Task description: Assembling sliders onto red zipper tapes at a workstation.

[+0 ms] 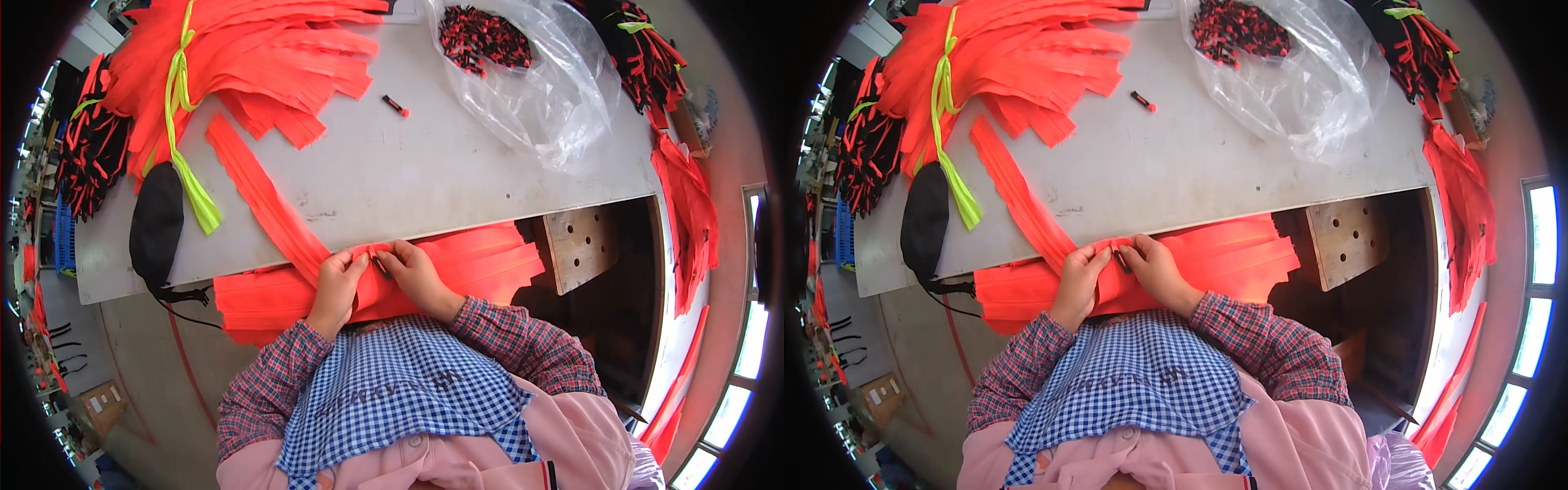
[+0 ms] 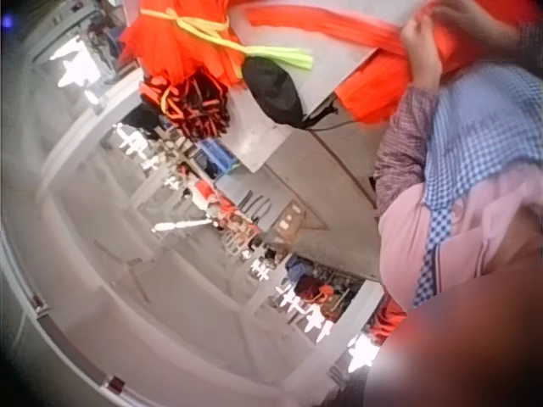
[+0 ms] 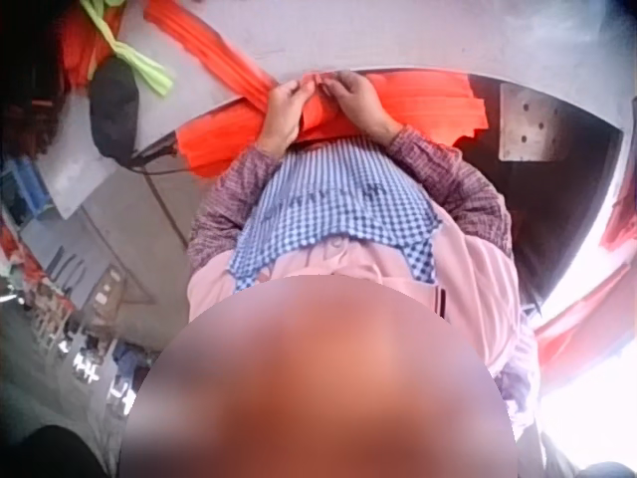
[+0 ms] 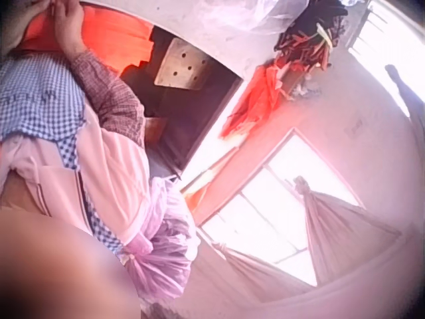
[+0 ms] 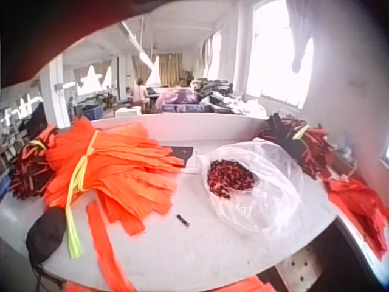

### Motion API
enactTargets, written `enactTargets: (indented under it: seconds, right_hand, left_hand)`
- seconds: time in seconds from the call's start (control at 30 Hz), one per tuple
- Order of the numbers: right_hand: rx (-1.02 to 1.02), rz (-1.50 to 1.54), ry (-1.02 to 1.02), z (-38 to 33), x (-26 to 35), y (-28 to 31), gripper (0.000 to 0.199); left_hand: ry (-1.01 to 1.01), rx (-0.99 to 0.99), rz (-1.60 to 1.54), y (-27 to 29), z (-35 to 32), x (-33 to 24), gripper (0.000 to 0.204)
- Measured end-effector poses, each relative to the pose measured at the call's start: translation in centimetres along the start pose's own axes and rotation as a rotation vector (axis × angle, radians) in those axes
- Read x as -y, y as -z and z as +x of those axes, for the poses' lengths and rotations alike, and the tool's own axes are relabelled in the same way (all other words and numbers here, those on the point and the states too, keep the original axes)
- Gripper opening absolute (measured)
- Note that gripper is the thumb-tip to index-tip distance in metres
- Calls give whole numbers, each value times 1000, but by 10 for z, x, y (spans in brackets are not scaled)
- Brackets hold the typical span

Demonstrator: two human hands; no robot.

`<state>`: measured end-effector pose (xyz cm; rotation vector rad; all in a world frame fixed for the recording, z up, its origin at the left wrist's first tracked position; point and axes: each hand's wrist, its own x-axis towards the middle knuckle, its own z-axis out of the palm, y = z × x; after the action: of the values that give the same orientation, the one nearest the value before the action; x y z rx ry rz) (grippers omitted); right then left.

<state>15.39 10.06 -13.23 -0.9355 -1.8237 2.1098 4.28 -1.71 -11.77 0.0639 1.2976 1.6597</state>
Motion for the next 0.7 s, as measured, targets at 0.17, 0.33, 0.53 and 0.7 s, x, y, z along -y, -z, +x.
enactTargets:
  seconds: [0.17, 0.33, 0.53, 0.7]
  right_hand:
    - [49, 110, 157, -26, 45, 4, 17]
    - [120, 57, 254, -32, 74, 13, 12]
    - [148, -122, 427, -35, 82, 9, 4]
    - [47, 59, 415, -40, 81, -3, 5]
  left_hand:
    - [-321, 95, 473, -10, -30, -35, 23]
    - [-493, 140, 605, -22, -46, -58, 22]
    - [-411, 191, 629, -25, -46, -80, 20]
    - [-366, 304, 642, -24, -40, -89, 21]
